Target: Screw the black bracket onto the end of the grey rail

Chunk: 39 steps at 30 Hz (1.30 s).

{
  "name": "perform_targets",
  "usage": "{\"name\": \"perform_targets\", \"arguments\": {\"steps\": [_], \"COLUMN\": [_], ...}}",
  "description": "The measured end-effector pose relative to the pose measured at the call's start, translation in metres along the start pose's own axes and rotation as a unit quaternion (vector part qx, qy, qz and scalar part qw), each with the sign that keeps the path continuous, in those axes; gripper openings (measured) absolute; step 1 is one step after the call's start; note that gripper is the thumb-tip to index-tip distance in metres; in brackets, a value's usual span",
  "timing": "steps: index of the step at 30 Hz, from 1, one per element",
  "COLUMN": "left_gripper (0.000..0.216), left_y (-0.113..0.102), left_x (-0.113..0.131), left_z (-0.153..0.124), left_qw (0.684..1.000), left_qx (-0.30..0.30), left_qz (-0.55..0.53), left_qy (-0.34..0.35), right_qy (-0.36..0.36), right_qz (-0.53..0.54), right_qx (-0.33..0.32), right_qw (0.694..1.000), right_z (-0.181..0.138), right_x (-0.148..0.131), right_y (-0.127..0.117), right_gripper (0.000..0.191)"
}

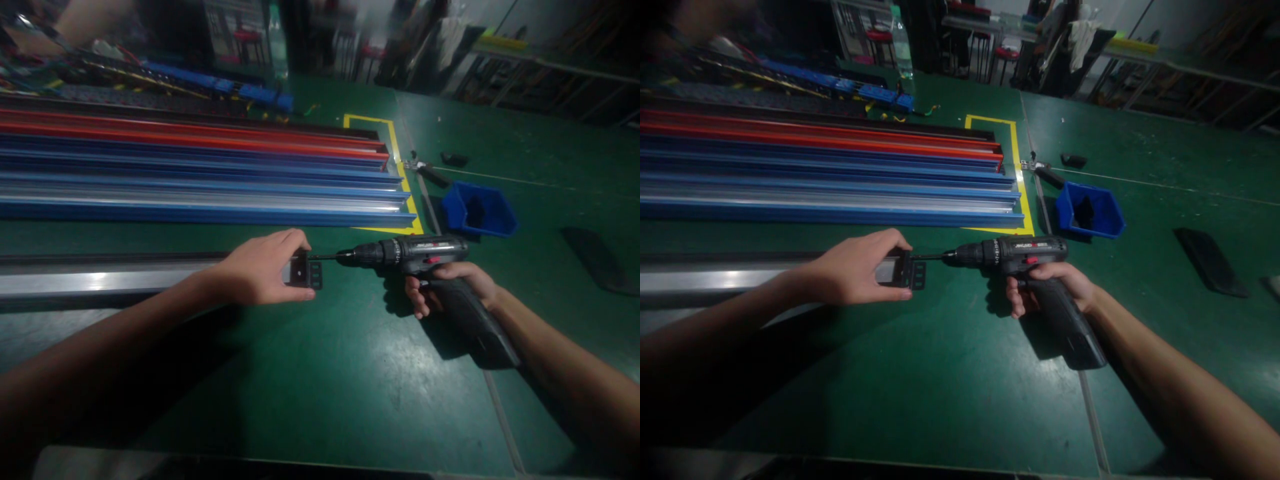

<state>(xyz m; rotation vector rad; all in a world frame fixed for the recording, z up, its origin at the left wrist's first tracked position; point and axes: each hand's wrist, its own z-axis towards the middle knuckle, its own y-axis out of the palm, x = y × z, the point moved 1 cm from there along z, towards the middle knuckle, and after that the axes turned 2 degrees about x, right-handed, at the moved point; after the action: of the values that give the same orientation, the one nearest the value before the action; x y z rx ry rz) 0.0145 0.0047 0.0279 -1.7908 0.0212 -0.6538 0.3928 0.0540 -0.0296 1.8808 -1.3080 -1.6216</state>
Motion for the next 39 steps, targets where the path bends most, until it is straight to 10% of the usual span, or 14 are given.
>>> {"name": "perform_targets", "arguments": {"steps": [39], "left_gripper": [0.071], "left_y": [0.0015], "left_x": [-0.0017], "left_z": [0.0014], "left_qw": [1.000], "left_qx": [-0.001], "left_qz": [0.002], "left_qy": [-0.003], "right_qy": [0.006], "right_qz": [0.010], "right_qx": [-0.012], "right_qw": [1.000], "right_z": [0.0000], "right_x": [0.0000], "right_y": [-0.0003], "right_gripper": [0.043]}}
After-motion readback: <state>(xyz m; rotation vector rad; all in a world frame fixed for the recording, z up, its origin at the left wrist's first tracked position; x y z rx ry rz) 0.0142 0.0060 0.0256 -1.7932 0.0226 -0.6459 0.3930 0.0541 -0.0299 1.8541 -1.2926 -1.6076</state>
